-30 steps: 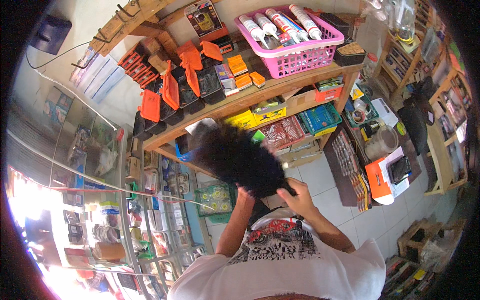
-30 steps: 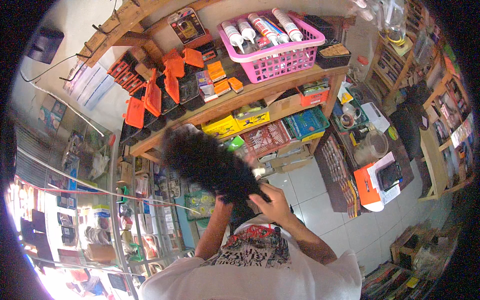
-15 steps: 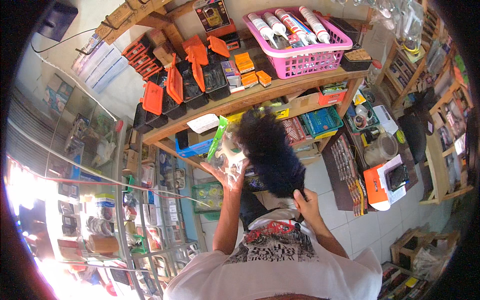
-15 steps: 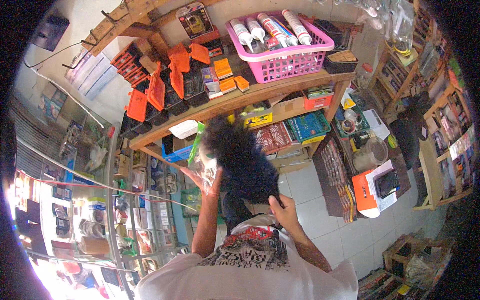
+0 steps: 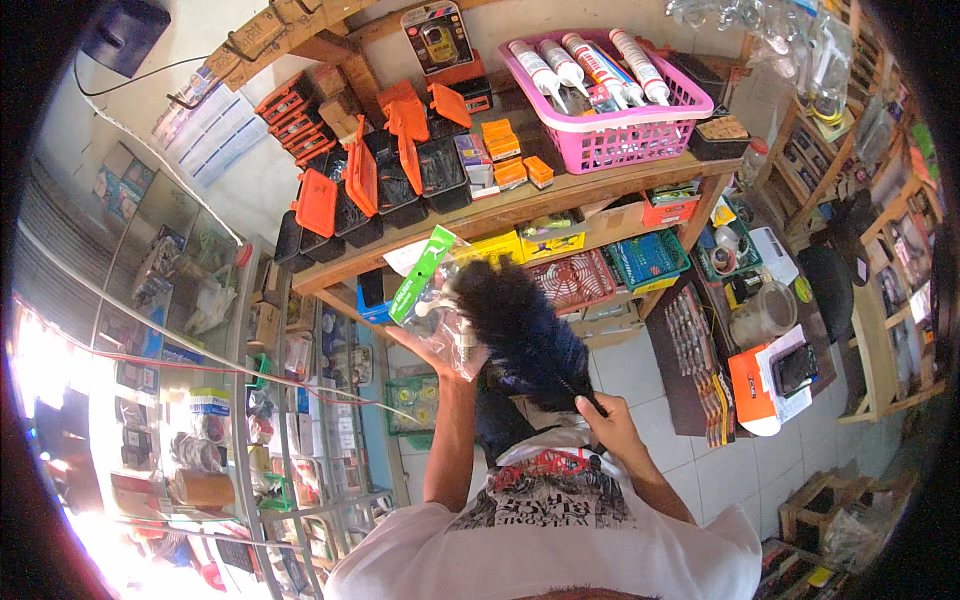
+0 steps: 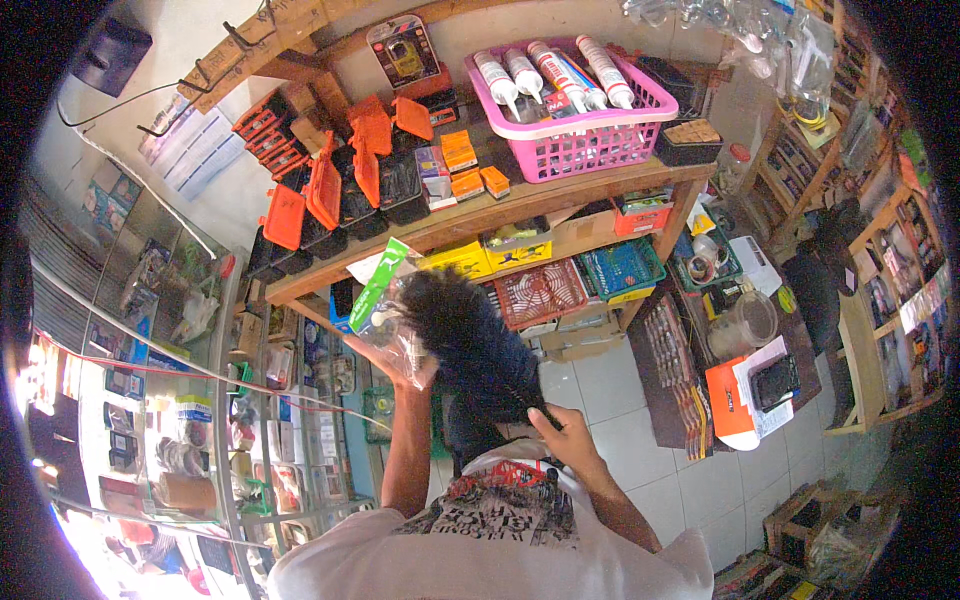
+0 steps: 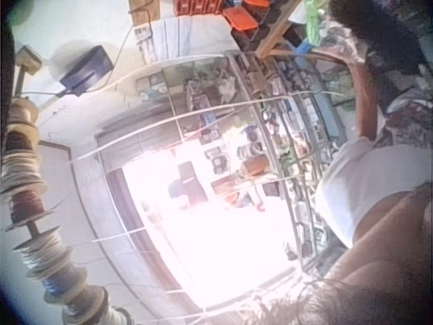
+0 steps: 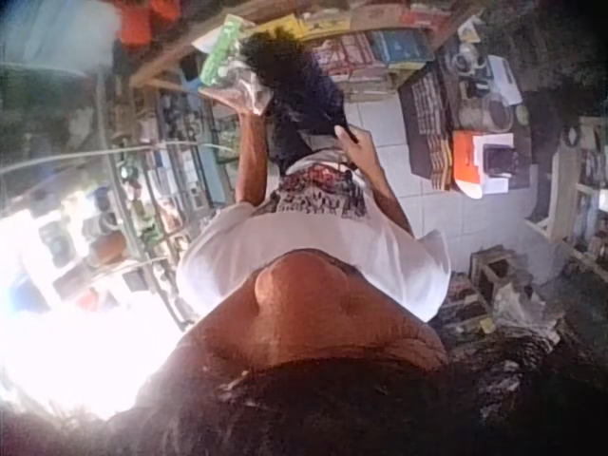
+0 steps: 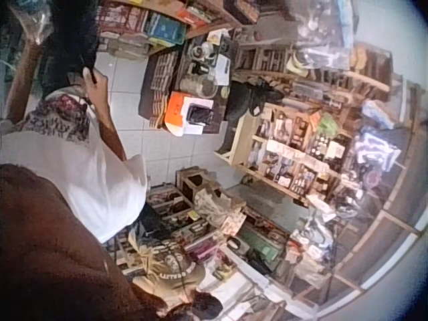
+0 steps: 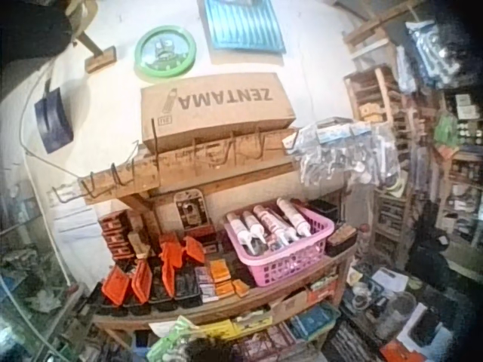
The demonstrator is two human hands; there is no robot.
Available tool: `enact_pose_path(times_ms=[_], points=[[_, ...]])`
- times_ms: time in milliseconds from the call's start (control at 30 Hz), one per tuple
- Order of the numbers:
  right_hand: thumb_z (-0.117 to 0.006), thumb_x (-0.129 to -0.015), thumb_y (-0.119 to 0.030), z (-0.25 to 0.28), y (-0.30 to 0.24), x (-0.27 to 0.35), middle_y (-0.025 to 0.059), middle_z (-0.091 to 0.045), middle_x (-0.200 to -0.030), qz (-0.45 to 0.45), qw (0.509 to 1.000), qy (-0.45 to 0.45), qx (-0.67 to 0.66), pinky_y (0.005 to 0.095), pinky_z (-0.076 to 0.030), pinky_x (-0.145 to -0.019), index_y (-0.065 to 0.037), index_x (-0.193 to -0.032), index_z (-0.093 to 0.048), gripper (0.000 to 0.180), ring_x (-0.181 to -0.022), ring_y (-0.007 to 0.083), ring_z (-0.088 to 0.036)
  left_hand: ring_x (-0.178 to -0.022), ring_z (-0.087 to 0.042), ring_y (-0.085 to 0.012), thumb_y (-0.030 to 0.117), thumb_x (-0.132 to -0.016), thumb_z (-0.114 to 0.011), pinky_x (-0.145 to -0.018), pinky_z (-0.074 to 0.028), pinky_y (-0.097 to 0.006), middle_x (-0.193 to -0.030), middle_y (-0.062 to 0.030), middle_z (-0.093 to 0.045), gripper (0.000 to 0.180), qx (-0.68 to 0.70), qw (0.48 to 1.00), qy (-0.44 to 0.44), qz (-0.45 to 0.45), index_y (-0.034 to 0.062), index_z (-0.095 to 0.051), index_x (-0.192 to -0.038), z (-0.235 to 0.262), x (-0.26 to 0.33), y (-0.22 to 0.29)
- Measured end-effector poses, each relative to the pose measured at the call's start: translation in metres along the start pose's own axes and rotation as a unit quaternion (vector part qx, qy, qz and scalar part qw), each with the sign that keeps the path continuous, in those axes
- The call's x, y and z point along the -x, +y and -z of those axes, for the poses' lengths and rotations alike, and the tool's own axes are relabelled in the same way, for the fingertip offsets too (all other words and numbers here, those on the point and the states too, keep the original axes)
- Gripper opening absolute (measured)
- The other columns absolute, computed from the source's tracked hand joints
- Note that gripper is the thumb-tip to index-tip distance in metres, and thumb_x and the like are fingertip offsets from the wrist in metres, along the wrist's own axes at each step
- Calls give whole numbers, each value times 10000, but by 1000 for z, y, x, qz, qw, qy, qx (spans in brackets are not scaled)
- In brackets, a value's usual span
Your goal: The person cleans a packaged item and its shelf space using a duster.
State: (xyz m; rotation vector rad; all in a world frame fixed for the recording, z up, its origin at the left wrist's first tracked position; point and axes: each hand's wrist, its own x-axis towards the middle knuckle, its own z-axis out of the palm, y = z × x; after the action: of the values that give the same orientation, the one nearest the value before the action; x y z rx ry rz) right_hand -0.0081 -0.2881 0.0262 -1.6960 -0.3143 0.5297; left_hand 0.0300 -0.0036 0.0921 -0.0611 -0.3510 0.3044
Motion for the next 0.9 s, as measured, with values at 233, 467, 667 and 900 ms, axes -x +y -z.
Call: enact_pose_path(times_ms=[233,467,667,900], points=[[-647,-977,-332,6,-8,-2,-12,-646,-707,-39,999,-4,-31,307,-463,-610,35,-943,-688,371,-672,80,-513,-1393,-376,-385,958,-721,-361,-1174,-286,-539,-1539,-144,-396,1195,-48,998,-27,21,83,-342,-1534,0,0,-3],[-637,-988,-328,15,-15,-5,-19,-665,-783,-48,998,-27,-4,287,-474,-680,30,-979,-703,364,-759,68,-539,-1371,-410,-405,903,-819,-241,-1162,-309,-554,-1521,-184,-413,1126,-206,978,-42,-2,26,-317,-1522,-4,-4,-7],[-652,-975,-355,15,-2,-5,-45,-567,-696,-28,997,-51,51,289,-444,-616,36,-899,-676,399,-699,68,-481,-1392,-358,-442,950,-730,-348,-1168,-244,-599,-1552,-220,-338,1168,-214,976,45,-13,115,-311,-1547,-2,1,-7],[-655,-969,-367,21,5,-2,8,-617,-690,-16,997,-56,54,290,-466,-632,48,-886,-682,424,-699,68,-510,-1403,-369,-409,915,-759,-394,-1178,-268,-579,-1550,-206,-352,1138,-139,986,-84,37,101,-291,-1547,-8,-2,-14]])
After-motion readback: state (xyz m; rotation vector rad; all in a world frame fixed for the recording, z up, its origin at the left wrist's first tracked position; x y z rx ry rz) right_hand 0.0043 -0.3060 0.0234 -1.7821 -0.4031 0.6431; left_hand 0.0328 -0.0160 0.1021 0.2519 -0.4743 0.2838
